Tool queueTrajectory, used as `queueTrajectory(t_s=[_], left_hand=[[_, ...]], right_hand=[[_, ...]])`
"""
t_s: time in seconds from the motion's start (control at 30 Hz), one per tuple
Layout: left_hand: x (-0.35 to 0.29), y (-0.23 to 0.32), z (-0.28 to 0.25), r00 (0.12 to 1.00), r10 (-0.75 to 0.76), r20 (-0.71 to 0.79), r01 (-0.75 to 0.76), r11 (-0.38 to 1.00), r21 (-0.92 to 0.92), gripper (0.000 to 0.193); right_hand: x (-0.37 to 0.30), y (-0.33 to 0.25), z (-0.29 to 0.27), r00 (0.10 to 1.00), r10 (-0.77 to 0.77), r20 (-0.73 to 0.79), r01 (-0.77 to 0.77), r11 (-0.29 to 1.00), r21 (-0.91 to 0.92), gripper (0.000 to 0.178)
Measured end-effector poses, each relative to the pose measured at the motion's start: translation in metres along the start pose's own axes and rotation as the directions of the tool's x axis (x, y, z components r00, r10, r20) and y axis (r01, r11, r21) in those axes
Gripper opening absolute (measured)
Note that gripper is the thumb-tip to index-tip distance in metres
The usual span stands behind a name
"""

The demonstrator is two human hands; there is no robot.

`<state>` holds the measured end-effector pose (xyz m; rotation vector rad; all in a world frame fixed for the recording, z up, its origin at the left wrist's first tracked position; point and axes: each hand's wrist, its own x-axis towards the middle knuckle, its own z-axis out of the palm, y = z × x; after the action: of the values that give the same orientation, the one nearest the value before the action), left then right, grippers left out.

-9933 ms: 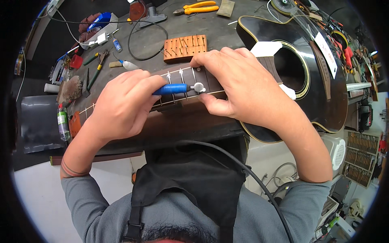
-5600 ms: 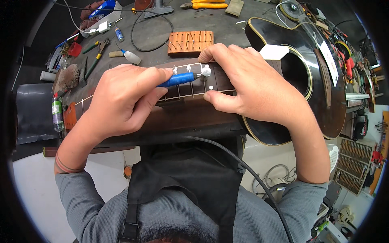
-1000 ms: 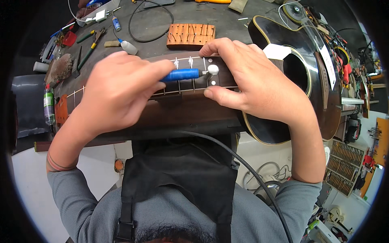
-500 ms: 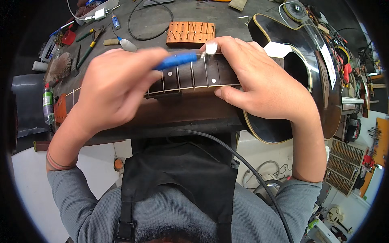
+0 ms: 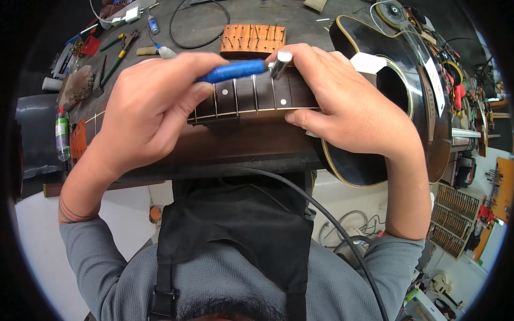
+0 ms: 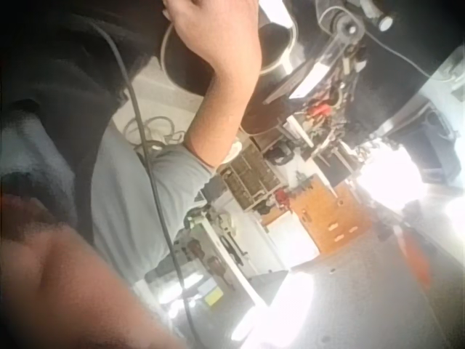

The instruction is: The person installs metal frets onto a guitar neck by applying glue into the fret slots and tapping the frets into place with a hammer. They use a small metal tool to clean the fret ends and a blue-handled tool to adjust the frets. The process is repeated for multiple frets along the neck.

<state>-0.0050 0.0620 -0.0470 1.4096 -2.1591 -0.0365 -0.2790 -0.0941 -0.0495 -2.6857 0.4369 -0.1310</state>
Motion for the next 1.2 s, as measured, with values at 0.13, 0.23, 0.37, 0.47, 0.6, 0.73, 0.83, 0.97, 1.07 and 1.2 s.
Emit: queueTrajectory(t_s=[0.13, 0.23, 0.37, 0.47, 0.6, 0.73, 0.83, 0.97, 1.07, 1.2], left_hand=[[-0.003, 0.0, -0.001, 0.999, 0.036, 0.019, -0.036, 0.999, -0.003, 0.033], [-0.004, 0.0, -0.001, 0.995, 0.096, -0.032, -0.098, 0.994, -0.047, 0.036], [-0.005, 0.002, -0.005, 0.987, 0.108, 0.121, -0.114, 0.992, 0.044, 0.04], [-0.005, 0.004, -0.005, 0.994, 0.103, 0.041, -0.101, 0.994, -0.043, 0.042], [-0.007, 0.002, -0.004, 0.978, 0.111, 0.175, -0.121, 0.991, 0.05, 0.045], [-0.007, 0.001, -0.004, 0.985, 0.167, 0.046, -0.166, 0.986, -0.009, 0.044], [-0.009, 0.002, -0.004, 0.979, 0.179, 0.101, -0.187, 0.98, 0.067, 0.041], [-0.017, 0.01, -0.007, 0.984, 0.176, 0.029, -0.174, 0.982, -0.076, 0.037], [-0.036, 0.023, -0.013, 0.979, 0.203, 0.023, -0.198, 0.97, -0.142, 0.033], [-0.084, 0.043, 0.003, 0.993, 0.088, 0.075, -0.058, 0.941, -0.334, 0.031]], right_hand=[[0.004, -0.005, -0.002, 1.0, -0.018, 0.015, 0.018, 0.999, 0.046, 0.074], [0.003, -0.006, -0.003, 1.0, -0.013, 0.017, 0.012, 0.999, 0.044, 0.074], [0.003, -0.005, -0.003, 1.0, -0.022, 0.013, 0.021, 0.999, 0.04, 0.075], [0.003, -0.006, -0.004, 1.0, -0.009, 0.026, 0.009, 0.999, 0.035, 0.075], [0.002, -0.005, -0.002, 1.0, -0.017, 0.015, 0.016, 0.999, 0.032, 0.074], [0.002, -0.006, -0.004, 0.999, -0.023, 0.023, 0.022, 0.999, 0.024, 0.074], [0.005, -0.006, -0.005, 0.999, -0.036, 0.021, 0.035, 0.999, 0.022, 0.072], [0.007, -0.011, -0.004, 1.0, -0.008, 0.005, 0.008, 0.998, 0.061, 0.069], [0.008, -0.013, -0.01, 0.995, 0.07, 0.075, -0.076, 0.994, 0.076, 0.074], [0.008, -0.011, -0.004, 0.994, 0.1, 0.043, -0.106, 0.979, 0.177, 0.077]])
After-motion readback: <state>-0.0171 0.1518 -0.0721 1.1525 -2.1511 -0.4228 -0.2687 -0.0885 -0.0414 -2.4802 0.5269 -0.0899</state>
